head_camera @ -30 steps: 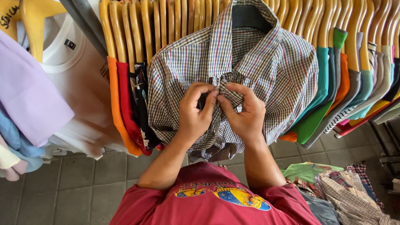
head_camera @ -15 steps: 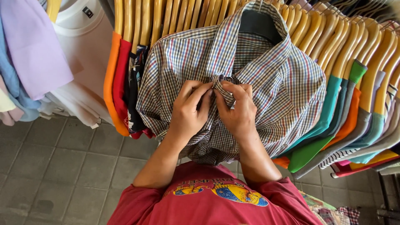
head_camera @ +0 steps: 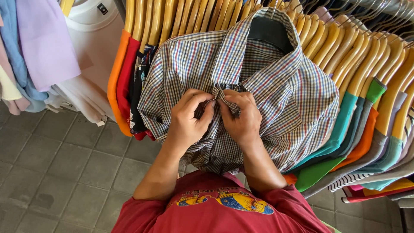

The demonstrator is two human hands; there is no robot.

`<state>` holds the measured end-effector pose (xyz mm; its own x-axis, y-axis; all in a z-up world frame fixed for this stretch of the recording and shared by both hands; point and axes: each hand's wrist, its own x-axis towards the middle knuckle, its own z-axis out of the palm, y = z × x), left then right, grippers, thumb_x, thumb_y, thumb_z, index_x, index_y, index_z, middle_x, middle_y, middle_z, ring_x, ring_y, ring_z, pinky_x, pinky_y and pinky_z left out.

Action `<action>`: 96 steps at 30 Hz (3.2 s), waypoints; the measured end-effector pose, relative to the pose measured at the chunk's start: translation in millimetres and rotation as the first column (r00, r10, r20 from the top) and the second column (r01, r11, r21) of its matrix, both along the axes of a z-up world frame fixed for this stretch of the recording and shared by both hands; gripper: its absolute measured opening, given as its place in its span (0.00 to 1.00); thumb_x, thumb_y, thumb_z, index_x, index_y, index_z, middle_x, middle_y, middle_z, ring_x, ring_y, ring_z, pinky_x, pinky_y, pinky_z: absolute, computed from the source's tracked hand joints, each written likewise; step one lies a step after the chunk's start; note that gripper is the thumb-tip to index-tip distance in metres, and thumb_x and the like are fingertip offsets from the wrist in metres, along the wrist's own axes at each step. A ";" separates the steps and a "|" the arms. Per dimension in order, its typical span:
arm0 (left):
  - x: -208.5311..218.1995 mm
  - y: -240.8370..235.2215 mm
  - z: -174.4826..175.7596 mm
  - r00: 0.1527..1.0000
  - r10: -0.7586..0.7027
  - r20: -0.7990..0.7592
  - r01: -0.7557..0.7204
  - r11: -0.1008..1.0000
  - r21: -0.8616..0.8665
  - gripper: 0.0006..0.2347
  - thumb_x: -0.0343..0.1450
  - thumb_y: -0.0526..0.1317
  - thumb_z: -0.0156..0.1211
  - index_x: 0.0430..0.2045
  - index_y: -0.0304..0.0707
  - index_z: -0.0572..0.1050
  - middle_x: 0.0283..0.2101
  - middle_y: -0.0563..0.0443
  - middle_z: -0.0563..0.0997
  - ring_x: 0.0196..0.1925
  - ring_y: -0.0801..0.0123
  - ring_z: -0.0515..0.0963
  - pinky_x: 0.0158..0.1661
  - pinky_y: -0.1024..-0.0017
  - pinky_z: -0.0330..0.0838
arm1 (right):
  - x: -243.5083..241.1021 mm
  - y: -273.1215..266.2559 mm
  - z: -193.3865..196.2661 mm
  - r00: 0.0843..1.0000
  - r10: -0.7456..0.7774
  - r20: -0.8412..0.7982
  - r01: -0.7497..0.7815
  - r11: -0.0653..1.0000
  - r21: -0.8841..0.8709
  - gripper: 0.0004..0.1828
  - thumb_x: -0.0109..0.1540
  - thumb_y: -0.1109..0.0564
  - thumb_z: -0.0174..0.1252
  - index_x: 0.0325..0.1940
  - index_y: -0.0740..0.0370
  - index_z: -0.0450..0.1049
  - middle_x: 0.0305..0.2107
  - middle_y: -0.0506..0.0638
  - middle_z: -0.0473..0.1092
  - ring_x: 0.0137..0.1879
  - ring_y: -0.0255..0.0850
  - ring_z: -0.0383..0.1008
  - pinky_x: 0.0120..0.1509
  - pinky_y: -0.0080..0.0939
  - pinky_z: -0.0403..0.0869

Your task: The person buttons a plaid shirt hanging on a rack, starting at the collar and working downward. They manipulate the collar and placket, aligning buttons and buttonholes, and fasten several buttons by hand.

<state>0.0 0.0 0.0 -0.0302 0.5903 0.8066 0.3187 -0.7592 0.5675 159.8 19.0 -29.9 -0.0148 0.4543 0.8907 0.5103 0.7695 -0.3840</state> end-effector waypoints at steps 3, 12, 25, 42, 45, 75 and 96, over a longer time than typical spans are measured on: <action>-1.7 0.4 4.3 1.000 -0.017 0.027 0.017 1.000 -0.018 0.05 0.71 0.26 0.64 0.38 0.29 0.81 0.34 0.42 0.81 0.33 0.56 0.83 0.32 0.65 0.79 | -1.6 5.3 7.8 0.999 0.024 0.028 -0.026 0.995 0.091 0.14 0.58 0.69 0.73 0.42 0.66 0.74 0.35 0.58 0.80 0.39 0.52 0.83 0.41 0.45 0.81; -13.7 3.3 7.1 0.990 -0.128 0.053 0.130 0.990 -0.055 0.06 0.74 0.28 0.62 0.42 0.28 0.82 0.35 0.41 0.82 0.31 0.57 0.84 0.29 0.68 0.77 | -9.1 3.2 -4.2 1.000 -0.001 -0.027 0.001 1.000 0.014 0.12 0.60 0.70 0.69 0.43 0.68 0.73 0.36 0.60 0.80 0.38 0.54 0.84 0.41 0.47 0.81; -18.9 19.4 -7.3 0.972 -0.231 0.034 0.232 0.971 -0.050 0.10 0.73 0.28 0.62 0.48 0.26 0.80 0.36 0.40 0.82 0.34 0.54 0.84 0.33 0.67 0.78 | -18.7 -4.3 0.7 0.987 -0.125 -0.097 0.106 0.978 -0.179 0.19 0.60 0.69 0.69 0.52 0.69 0.69 0.40 0.61 0.80 0.46 0.55 0.83 0.46 0.51 0.81; -33.1 39.2 7.0 0.900 -0.429 0.072 0.434 0.872 -0.228 0.06 0.77 0.31 0.54 0.36 0.33 0.80 0.32 0.46 0.79 0.27 0.58 0.80 0.26 0.70 0.75 | -19.7 -12.9 5.1 0.988 -0.070 -0.141 0.031 0.965 -0.260 0.15 0.60 0.67 0.69 0.49 0.66 0.75 0.37 0.56 0.80 0.45 0.48 0.84 0.47 0.43 0.79; -33.8 37.3 5.2 0.917 -0.396 0.046 0.395 0.887 -0.240 0.05 0.76 0.31 0.57 0.36 0.34 0.81 0.33 0.46 0.81 0.28 0.59 0.81 0.25 0.72 0.74 | -19.5 -10.3 10.5 0.991 -0.012 -0.130 -0.015 0.979 -0.202 0.15 0.58 0.67 0.71 0.47 0.67 0.76 0.34 0.56 0.79 0.41 0.49 0.83 0.46 0.44 0.79; -16.4 12.2 2.1 0.977 -0.192 -0.093 0.193 0.981 0.003 0.13 0.74 0.31 0.61 0.53 0.32 0.79 0.47 0.40 0.80 0.48 0.51 0.82 0.44 0.62 0.79 | -14.9 10.7 -3.2 0.962 0.260 -0.088 -0.270 0.954 -0.133 0.02 0.69 0.69 0.46 0.44 0.72 0.64 0.36 0.64 0.71 0.40 0.61 0.73 0.46 0.56 0.72; -23.8 23.5 3.2 0.961 -0.275 -0.031 0.276 0.960 0.040 0.10 0.71 0.28 0.66 0.46 0.33 0.81 0.35 0.45 0.81 0.36 0.53 0.83 0.38 0.62 0.79 | -22.9 -2.2 6.7 0.958 0.197 -0.207 -0.241 0.947 -0.212 0.03 0.70 0.67 0.47 0.44 0.72 0.66 0.35 0.62 0.73 0.41 0.53 0.74 0.49 0.51 0.72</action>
<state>-23.8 23.5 3.2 0.1491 0.5375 0.8300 0.1075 -0.8432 0.5268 137.0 16.8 -23.3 0.0139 0.6530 0.7572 0.2444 0.7321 -0.6358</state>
